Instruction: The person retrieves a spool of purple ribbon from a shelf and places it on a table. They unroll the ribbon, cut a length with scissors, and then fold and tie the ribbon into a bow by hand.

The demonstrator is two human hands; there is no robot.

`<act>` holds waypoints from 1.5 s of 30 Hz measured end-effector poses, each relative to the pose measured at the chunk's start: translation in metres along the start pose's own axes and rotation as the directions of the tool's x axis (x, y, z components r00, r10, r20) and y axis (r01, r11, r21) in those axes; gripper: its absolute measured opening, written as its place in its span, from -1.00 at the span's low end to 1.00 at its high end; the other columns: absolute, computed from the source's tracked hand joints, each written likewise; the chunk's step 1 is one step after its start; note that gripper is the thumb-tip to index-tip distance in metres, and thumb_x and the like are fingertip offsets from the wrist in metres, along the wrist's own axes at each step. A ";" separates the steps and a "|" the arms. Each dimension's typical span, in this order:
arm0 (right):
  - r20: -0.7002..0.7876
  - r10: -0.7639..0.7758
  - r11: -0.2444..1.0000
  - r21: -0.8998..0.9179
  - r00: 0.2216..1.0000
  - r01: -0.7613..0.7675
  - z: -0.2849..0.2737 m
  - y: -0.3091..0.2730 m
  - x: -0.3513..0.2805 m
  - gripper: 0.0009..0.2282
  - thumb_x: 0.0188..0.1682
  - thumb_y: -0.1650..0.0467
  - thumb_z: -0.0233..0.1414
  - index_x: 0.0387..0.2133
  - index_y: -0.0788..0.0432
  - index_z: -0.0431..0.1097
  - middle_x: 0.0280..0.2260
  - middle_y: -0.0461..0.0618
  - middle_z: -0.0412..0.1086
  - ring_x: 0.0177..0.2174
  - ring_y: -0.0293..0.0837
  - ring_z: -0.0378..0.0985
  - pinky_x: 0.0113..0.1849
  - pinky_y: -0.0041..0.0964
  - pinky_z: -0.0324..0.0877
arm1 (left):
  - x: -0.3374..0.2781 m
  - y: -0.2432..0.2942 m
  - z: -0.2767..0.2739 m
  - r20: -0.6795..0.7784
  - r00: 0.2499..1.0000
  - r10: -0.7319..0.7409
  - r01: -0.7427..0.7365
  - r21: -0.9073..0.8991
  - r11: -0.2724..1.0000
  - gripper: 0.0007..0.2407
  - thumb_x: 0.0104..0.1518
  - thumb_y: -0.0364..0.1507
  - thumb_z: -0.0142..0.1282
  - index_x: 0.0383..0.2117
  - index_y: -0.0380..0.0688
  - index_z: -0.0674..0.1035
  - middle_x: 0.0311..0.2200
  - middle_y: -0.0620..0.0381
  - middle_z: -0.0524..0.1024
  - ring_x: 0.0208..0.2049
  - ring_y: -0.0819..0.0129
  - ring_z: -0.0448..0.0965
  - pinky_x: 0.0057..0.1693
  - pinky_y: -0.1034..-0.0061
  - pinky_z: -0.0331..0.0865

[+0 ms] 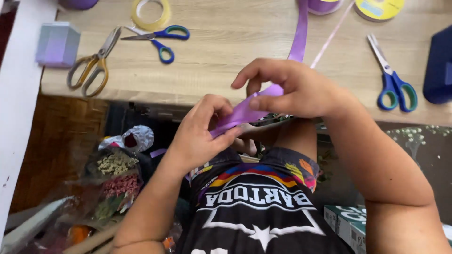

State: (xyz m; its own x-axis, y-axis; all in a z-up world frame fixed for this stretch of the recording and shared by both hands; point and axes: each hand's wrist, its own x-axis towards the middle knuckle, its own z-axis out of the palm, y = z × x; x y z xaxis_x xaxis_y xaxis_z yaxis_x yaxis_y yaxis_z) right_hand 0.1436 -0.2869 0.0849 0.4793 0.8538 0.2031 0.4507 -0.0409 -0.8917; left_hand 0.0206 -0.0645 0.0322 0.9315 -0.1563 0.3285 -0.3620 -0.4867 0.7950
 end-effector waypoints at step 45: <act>-0.211 0.525 0.744 -0.358 0.825 -0.565 -0.047 0.014 -0.187 -0.64 -0.26 0.41 0.30 -0.12 -0.02 0.58 -0.34 -0.19 0.58 -0.33 -0.27 0.64 -0.20 -0.36 0.51 | -0.005 -0.039 -0.057 0.613 0.750 -0.248 0.410 -0.137 0.902 -0.80 0.07 -0.23 0.26 -0.53 -0.07 0.65 -0.61 0.33 0.61 -0.54 0.61 0.51 -0.38 0.64 0.41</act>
State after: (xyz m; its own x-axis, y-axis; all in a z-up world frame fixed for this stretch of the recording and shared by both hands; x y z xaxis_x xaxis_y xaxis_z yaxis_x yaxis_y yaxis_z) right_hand 0.0952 -0.4712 0.0536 0.7904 0.5735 -0.2153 0.3340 -0.6981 -0.6333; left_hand 0.0282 0.0037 0.0286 0.8104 -0.5234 -0.2632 0.0501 -0.3857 0.9213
